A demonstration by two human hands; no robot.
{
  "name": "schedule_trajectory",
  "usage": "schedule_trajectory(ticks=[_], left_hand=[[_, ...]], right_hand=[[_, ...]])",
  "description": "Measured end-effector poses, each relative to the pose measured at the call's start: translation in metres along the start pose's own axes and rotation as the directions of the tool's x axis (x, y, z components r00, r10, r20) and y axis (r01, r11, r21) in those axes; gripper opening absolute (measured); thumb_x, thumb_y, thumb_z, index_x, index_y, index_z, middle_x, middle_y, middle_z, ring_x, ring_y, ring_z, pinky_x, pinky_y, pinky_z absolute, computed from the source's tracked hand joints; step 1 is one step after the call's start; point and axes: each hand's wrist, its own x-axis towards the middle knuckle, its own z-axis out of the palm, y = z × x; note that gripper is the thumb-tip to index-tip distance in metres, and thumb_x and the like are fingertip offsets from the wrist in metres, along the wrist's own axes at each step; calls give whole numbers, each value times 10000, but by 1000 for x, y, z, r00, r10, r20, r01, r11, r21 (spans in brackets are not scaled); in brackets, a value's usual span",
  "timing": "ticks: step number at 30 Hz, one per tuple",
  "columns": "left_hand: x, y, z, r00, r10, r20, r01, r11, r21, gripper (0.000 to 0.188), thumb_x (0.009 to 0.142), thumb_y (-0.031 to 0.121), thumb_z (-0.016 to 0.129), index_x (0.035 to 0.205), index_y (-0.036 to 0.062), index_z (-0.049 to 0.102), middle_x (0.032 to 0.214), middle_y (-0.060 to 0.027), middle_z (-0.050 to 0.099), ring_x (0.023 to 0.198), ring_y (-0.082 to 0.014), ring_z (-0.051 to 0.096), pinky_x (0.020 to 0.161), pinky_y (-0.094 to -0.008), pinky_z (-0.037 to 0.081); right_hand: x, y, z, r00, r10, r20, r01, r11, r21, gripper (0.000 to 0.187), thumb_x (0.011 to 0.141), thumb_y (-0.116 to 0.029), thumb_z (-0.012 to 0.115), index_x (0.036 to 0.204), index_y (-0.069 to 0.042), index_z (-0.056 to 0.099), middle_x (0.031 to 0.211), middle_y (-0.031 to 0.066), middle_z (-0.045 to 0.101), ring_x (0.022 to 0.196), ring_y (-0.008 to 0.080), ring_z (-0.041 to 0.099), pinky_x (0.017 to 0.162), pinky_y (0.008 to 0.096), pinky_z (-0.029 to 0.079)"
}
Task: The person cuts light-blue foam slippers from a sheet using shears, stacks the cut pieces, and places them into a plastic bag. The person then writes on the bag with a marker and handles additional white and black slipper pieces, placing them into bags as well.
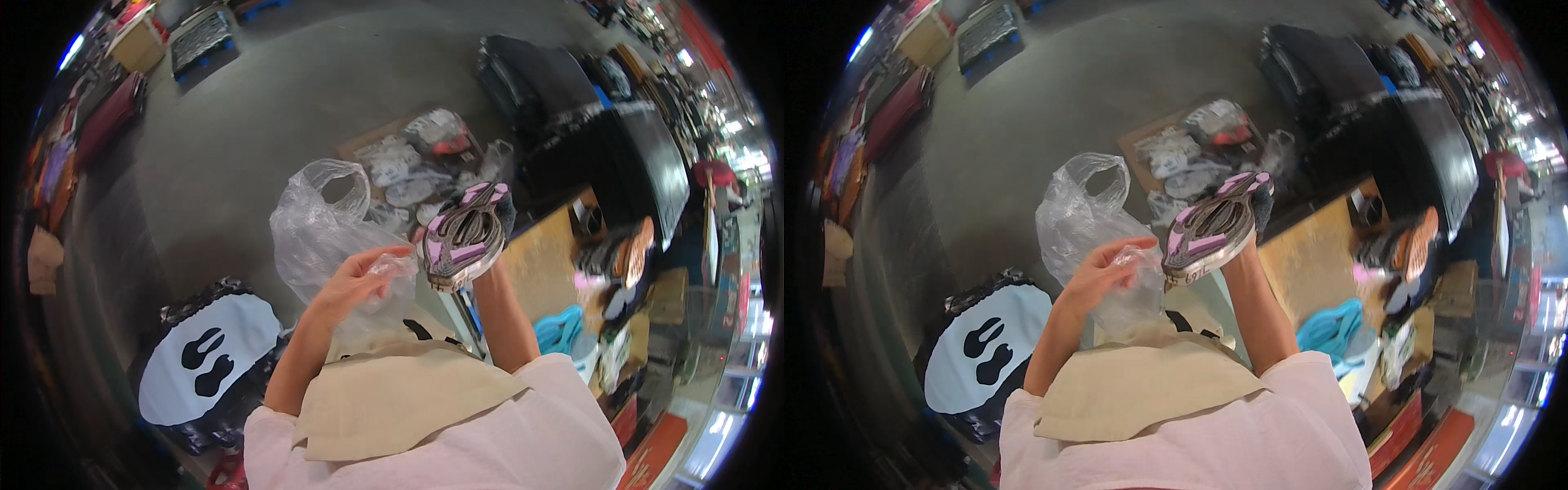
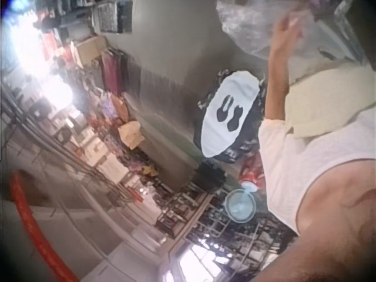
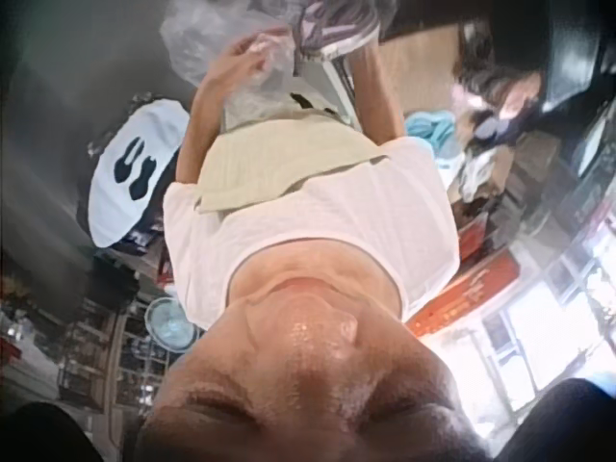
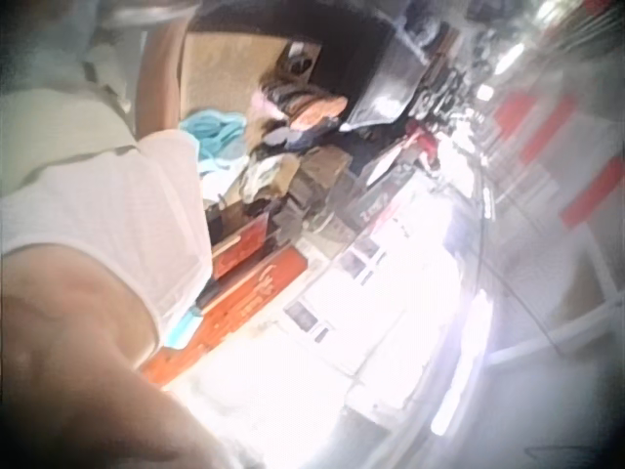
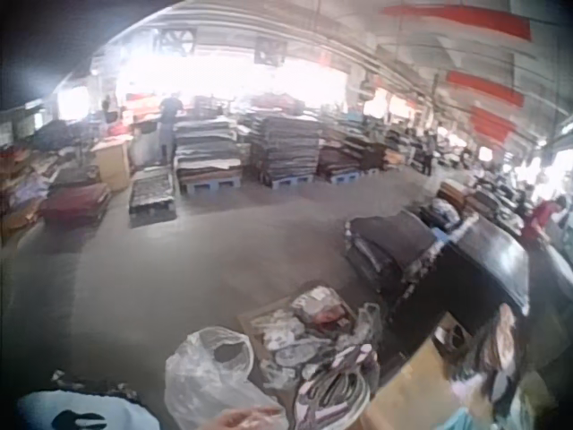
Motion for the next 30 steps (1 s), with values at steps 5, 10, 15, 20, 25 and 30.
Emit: schedule_trajectory(ticks=[5, 10, 15, 20, 25, 30], left_hand=[[50, 46, -86, 998, 26, -58, -26, 1000, -11, 402, 914, 239, 596, 1282, 81, 565, 741, 68, 517, 638, -34, 442, 569, -199, 351], [96, 116, -210, 998, 7, -61, -3, 998, 68, 360, 903, 193, 594, 1248, 89, 584, 801, 64, 566, 658, -42, 449, 607, -199, 381], [128, 206, -349, 962, 11, -273, 30, 989, 143, 307, 859, 106, 603, 1164, 62, 609, 893, 34, 630, 670, -32, 463, 589, -187, 379], [202, 228, -531, 899, 133, -418, 36, 927, 374, 282, 818, 105, 590, 1093, 58, 631, 839, 9, 638, 687, -60, 501, 613, -228, 430], [254, 173, -738, 719, 112, -686, 520, 568, 638, 262, 749, 187, 658, 950, 20, 647, 857, -149, 668, 754, -256, 636, 676, -372, 491], [226, 146, -866, 352, -204, -913, 362, 930, -68, 91, 806, 121, 629, 880, 87, 589, 691, -12, 542, 543, -140, 500, 443, -305, 373]], right_hand=[[123, 16, -54, 993, 109, 40, -111, 993, 40, 415, 965, -425, 315, 1206, -153, 515, 1275, 100, 527, 1136, 303, 494, 978, 490, 400], [245, 39, -100, 991, 122, 47, -125, 990, 67, 449, 963, -438, 302, 1248, -161, 511, 1328, 97, 511, 1193, 315, 470, 999, 503, 382], [349, 36, -114, 988, 1, -153, -3, 1000, -13, 417, 950, -468, 341, 1152, -162, 539, 1182, 83, 559, 1052, 352, 527, 896, 523, 433], [412, 6, -148, 920, -245, -305, 208, 967, -150, 403, 936, -498, 381, 1056, -162, 567, 1036, 69, 607, 911, 388, 583, 793, 543, 483], [502, -47, -208, 835, -428, -346, 371, 902, -222, 406, 927, -518, 408, 994, -159, 585, 943, 63, 640, 822, 403, 620, 731, 551, 516], [625, -100, -262, 756, -509, -412, 473, 860, -193, 414, 924, -522, 416, 983, -151, 589, 930, 69, 647, 811, 387, 625, 727, 542, 520]])
